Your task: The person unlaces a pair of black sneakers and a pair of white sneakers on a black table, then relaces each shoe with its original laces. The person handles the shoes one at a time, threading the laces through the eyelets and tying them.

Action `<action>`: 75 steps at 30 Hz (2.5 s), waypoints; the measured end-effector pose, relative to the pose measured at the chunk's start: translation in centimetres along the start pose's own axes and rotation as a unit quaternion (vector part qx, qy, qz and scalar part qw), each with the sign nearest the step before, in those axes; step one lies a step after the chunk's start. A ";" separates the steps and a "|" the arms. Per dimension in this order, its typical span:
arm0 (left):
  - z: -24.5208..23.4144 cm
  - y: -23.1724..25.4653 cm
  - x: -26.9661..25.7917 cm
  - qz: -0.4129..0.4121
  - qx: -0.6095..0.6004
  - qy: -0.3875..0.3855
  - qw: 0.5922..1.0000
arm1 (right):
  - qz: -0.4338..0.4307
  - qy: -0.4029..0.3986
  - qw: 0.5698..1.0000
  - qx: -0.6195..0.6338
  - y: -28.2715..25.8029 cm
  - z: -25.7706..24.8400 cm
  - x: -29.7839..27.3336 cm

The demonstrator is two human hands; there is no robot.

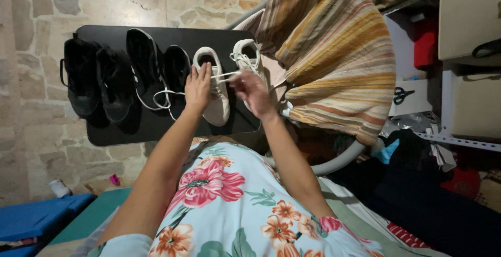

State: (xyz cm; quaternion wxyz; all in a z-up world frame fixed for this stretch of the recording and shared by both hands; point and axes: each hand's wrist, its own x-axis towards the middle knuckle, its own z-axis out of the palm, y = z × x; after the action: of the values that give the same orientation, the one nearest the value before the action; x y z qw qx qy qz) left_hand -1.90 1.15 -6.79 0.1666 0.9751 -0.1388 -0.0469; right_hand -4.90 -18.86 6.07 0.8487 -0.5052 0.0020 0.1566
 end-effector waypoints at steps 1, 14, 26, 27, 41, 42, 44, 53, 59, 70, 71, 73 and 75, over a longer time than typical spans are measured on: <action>-0.3 -0.1 0.2 0.001 -0.008 -0.007 1.000 | -0.029 -0.002 0.999 0.024 -0.5 0.0 -0.2; -1.0 -0.1 0.3 0.024 -0.034 -0.026 0.999 | 0.025 -0.182 0.952 -0.243 -3.6 -3.8 -2.3; -1.0 0.6 -1.5 0.074 -0.176 0.110 0.975 | 0.077 0.326 0.807 -0.486 3.6 -8.9 2.8; -0.7 0.7 -1.5 0.082 -0.169 0.130 0.974 | 0.092 0.303 0.788 -0.527 4.9 -8.6 2.8; 7.4 -2.8 2.4 -0.142 -0.463 -0.027 0.875 | 0.153 0.176 0.738 -0.633 20.2 -6.6 2.8; 7.3 -2.6 2.4 -0.220 -0.549 -0.059 0.804 | 0.168 0.174 0.737 -0.631 20.7 -7.0 2.7; 6.5 -2.2 1.6 -0.077 -0.484 0.032 0.871 | 0.197 0.166 0.734 -0.628 21.6 -7.9 3.0; 3.4 1.3 1.0 -0.053 -0.093 -0.089 0.990 | 0.300 0.156 0.705 -0.624 21.4 -8.0 5.0; 3.0 -1.9 1.4 -0.027 -0.557 -0.077 0.827 | 0.360 0.183 0.717 -0.569 17.7 -5.4 4.6; -3.2 1.1 3.2 -0.009 -0.543 -0.232 0.807 | 0.008 0.039 0.574 -0.818 22.8 -9.0 3.3; -4.2 0.3 2.8 0.006 -0.641 -0.216 0.737 | 0.118 0.007 0.642 -0.758 22.9 -9.0 3.2; -5.6 -0.4 2.6 -0.040 -0.638 -0.243 0.729 | 0.279 0.060 0.670 -0.686 22.4 -9.2 3.9; -6.5 -1.0 2.8 -0.154 -0.422 -0.327 0.831 | 0.342 0.098 0.682 -0.638 21.5 -8.7 4.5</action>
State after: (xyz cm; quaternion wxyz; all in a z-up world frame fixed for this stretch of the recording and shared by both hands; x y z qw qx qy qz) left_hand 1.94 3.28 -1.10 0.4976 0.7461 0.0002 -0.4423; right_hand -5.02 -15.65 -17.36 0.2027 -0.9011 0.1572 0.3495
